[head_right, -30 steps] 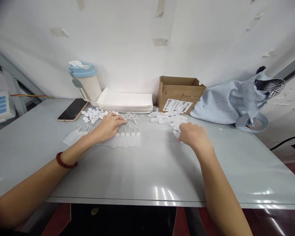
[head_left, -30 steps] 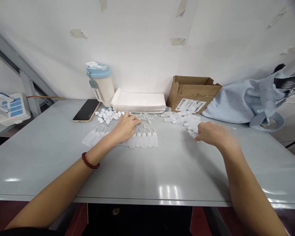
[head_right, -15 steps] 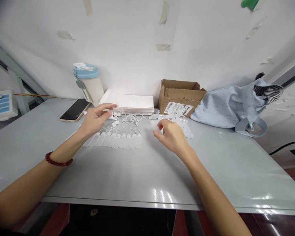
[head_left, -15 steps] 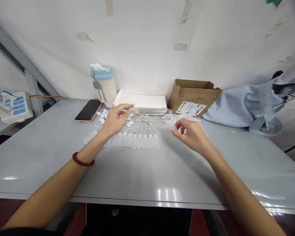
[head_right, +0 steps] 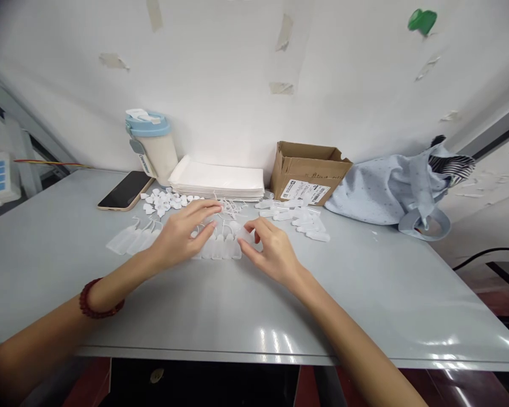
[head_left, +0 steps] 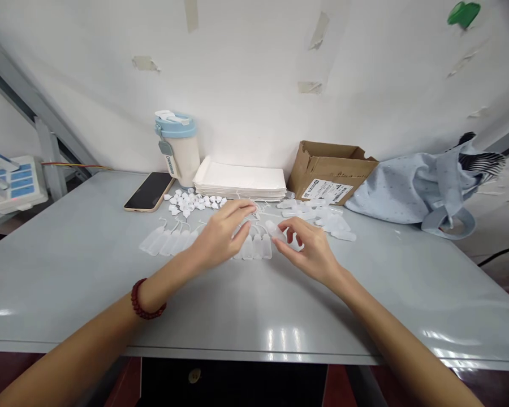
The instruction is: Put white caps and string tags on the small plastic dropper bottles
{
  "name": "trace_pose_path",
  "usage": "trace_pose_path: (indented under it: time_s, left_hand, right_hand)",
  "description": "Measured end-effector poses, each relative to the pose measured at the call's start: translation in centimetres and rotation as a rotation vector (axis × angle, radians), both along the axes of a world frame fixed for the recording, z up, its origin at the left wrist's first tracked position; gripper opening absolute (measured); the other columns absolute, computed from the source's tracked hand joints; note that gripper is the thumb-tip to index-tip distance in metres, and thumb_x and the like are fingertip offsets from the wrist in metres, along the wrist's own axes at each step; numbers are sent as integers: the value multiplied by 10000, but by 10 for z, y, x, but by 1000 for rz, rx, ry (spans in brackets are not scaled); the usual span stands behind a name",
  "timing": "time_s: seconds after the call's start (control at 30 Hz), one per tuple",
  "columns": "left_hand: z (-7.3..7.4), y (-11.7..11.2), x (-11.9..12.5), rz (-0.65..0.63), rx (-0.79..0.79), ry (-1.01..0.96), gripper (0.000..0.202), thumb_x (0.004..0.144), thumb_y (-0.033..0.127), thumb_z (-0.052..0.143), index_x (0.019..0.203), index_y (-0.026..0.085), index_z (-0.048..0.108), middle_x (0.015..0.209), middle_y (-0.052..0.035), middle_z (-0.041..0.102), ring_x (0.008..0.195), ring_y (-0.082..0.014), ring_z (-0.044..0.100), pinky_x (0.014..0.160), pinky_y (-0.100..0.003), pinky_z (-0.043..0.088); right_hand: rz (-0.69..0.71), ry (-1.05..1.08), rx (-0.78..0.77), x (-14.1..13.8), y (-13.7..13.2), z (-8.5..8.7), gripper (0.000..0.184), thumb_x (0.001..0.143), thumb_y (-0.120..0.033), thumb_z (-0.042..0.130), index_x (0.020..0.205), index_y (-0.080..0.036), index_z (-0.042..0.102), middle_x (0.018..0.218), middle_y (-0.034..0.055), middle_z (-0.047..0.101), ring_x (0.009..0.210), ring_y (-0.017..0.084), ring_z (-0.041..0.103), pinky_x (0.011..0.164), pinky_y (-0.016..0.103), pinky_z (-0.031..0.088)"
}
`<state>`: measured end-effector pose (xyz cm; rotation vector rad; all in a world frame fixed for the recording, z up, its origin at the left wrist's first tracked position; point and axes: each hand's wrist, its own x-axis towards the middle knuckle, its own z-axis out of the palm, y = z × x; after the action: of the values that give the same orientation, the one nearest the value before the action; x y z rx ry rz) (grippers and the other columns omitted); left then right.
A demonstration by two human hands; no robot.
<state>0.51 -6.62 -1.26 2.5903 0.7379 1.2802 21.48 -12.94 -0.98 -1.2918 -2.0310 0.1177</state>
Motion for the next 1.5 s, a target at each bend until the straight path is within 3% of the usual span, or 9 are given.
trace_pose_path:
  time_s: [0.17,0.37,0.77,1.0,1.07,1.23,1.5]
  left_hand:
    - [-9,-13,10,-38,32,62,321,896,88,460,1205,148,526,1178,-147,582,1112,-234,556,939,-419,500]
    - [-7,-20,14,-43,11,45,362,897,90,463,1250,160,494,1194,-158,558,1125,-245,547,930,-434,506]
    - [-1,-24,14,-42,75,-79,303,875,60,469,1137,172,571,1093,-125,625,1019,-210,604,861,-384,538]
    - [-3,-23,14,-75,212,-3,367,850,30,449,1190,149,522,1125,-162,618,1055,-242,601,866,-420,553]
    - [-5,-22,13,-78,271,39,384,830,7,455,1194,117,510,1149,-189,610,1095,-259,589,892,-430,553]
    - [-6,-22,14,-87,397,95,426,803,-23,452,1215,82,480,1202,-226,601,1188,-286,561,942,-428,553]
    - [-7,-23,14,-155,416,65,463,811,-9,446,1261,101,468,1279,-196,587,1271,-278,499,999,-434,531]
  right_hand:
    - [52,48,-3,-5,-3,0,71,865,-250,571,913,-205,544,767,17,596,634,132,546,545,257,436]
    - [34,123,-28,-7,-3,0,80,873,-266,573,930,-211,561,795,28,617,624,131,556,519,256,456]
    - [-45,169,-31,-6,-2,2,90,864,-278,588,912,-201,590,798,28,636,612,125,566,512,253,473]
    - [-48,134,-1,-7,-4,0,84,869,-282,585,911,-210,580,791,28,639,603,129,569,497,252,475]
    - [-51,148,-4,-8,-4,-1,116,870,-283,583,963,-214,575,814,31,641,599,127,568,491,249,483]
    - [2,201,-16,-10,-5,-5,425,891,-260,547,1301,-231,439,874,28,618,614,115,558,521,240,520]
    - [26,172,66,-9,-4,-8,399,911,-219,513,1308,-245,479,890,40,643,623,123,574,569,270,544]
